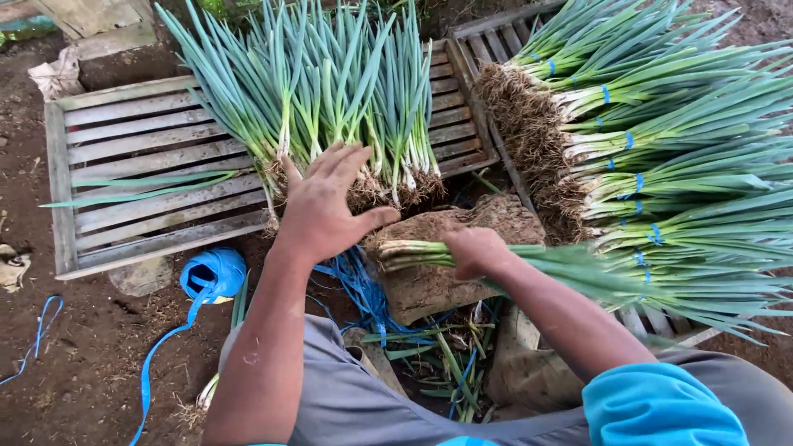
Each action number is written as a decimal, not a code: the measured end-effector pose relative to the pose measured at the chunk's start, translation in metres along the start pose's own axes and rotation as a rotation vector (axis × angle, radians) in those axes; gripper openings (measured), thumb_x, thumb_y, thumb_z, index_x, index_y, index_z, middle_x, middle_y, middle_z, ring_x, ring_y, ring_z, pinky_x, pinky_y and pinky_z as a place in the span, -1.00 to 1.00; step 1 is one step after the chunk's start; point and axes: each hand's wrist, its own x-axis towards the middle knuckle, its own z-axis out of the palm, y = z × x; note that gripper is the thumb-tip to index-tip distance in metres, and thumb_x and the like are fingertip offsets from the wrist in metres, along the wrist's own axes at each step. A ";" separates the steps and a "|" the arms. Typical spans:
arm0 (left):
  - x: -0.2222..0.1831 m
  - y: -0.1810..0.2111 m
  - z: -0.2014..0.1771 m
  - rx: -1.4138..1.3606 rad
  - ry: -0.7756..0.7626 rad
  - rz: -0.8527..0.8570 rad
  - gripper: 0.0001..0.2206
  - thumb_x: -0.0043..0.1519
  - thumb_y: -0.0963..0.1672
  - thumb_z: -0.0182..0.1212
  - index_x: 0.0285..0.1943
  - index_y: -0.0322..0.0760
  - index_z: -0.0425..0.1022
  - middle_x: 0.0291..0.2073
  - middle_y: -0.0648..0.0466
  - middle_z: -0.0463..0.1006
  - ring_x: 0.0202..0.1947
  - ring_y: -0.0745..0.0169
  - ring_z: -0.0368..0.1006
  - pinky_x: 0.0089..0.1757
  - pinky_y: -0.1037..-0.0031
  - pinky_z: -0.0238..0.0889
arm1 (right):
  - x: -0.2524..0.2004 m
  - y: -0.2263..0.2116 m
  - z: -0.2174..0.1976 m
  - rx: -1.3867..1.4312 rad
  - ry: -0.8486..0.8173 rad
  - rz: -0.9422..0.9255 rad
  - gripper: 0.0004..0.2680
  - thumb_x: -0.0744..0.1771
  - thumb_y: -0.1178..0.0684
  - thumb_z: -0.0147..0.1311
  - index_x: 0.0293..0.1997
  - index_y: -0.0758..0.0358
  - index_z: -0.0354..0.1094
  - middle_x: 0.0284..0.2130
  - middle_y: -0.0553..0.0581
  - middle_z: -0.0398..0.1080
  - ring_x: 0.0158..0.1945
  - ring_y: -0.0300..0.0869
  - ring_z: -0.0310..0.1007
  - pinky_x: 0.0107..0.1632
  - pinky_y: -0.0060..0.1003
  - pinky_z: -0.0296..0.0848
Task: Bundling harvested scallions by hand using blue plastic string and trimming the ends with a knife.
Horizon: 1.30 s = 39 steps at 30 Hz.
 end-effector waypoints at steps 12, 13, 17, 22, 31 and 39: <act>0.010 -0.070 0.014 -0.414 0.162 -0.216 -0.31 0.29 0.21 0.18 0.37 -0.35 0.34 0.17 -0.24 0.46 0.29 -0.26 0.33 0.24 -0.22 0.08 | -0.021 -0.017 -0.082 0.305 -0.075 -0.023 -0.52 0.07 -0.07 0.25 0.11 -0.02 0.40 -0.21 0.35 0.57 -0.01 0.28 0.56 0.06 0.19 0.51; 0.009 -0.073 0.015 -0.420 0.159 -0.224 -0.31 0.29 0.21 0.18 0.37 -0.35 0.34 0.17 -0.24 0.46 0.29 -0.26 0.33 0.24 -0.22 0.08 | -0.019 -0.017 -0.072 0.302 -0.085 -0.024 -0.52 0.07 -0.07 0.25 0.11 -0.02 0.40 -0.21 0.35 0.57 -0.01 0.28 0.56 0.06 0.19 0.51; 0.016 -0.077 0.015 -0.463 0.203 -0.196 -0.34 0.30 0.20 0.22 0.33 -0.36 0.37 0.13 -0.22 0.48 0.25 -0.24 0.38 0.19 -0.12 0.18 | 0.005 0.009 -0.034 0.193 -0.003 -0.056 -0.55 0.10 -0.08 0.26 0.08 -0.01 0.37 -0.26 0.30 0.57 -0.07 0.24 0.59 0.02 0.18 0.54; 0.012 -0.076 0.016 -0.477 0.207 -0.179 -0.39 0.33 0.16 0.22 0.30 -0.38 0.39 0.10 -0.25 0.49 0.23 -0.26 0.41 0.18 -0.09 0.21 | -0.019 -0.006 -0.076 0.201 0.005 -0.055 -0.53 0.10 -0.12 0.21 0.11 -0.04 0.34 -0.25 0.32 0.56 -0.05 0.27 0.57 0.04 0.20 0.53; 0.007 -0.062 0.009 -0.511 0.193 -0.182 -0.46 0.36 0.06 0.24 0.31 -0.48 0.37 0.13 -0.32 0.47 0.24 -0.31 0.39 0.18 -0.05 0.22 | -0.016 0.000 -0.042 0.227 0.111 -0.102 -0.52 0.12 -0.16 0.21 0.12 0.00 0.27 -0.25 0.34 0.54 -0.07 0.29 0.55 0.02 0.23 0.51; 0.008 -0.057 0.009 -0.498 0.155 -0.157 -0.47 0.38 0.04 0.21 0.33 -0.50 0.34 0.15 -0.33 0.45 0.24 -0.32 0.38 0.18 -0.05 0.24 | -0.008 0.011 -0.030 0.176 0.124 -0.144 -0.55 0.11 -0.25 0.24 0.02 0.00 0.27 -0.24 0.28 0.54 -0.07 0.24 0.57 0.02 0.19 0.52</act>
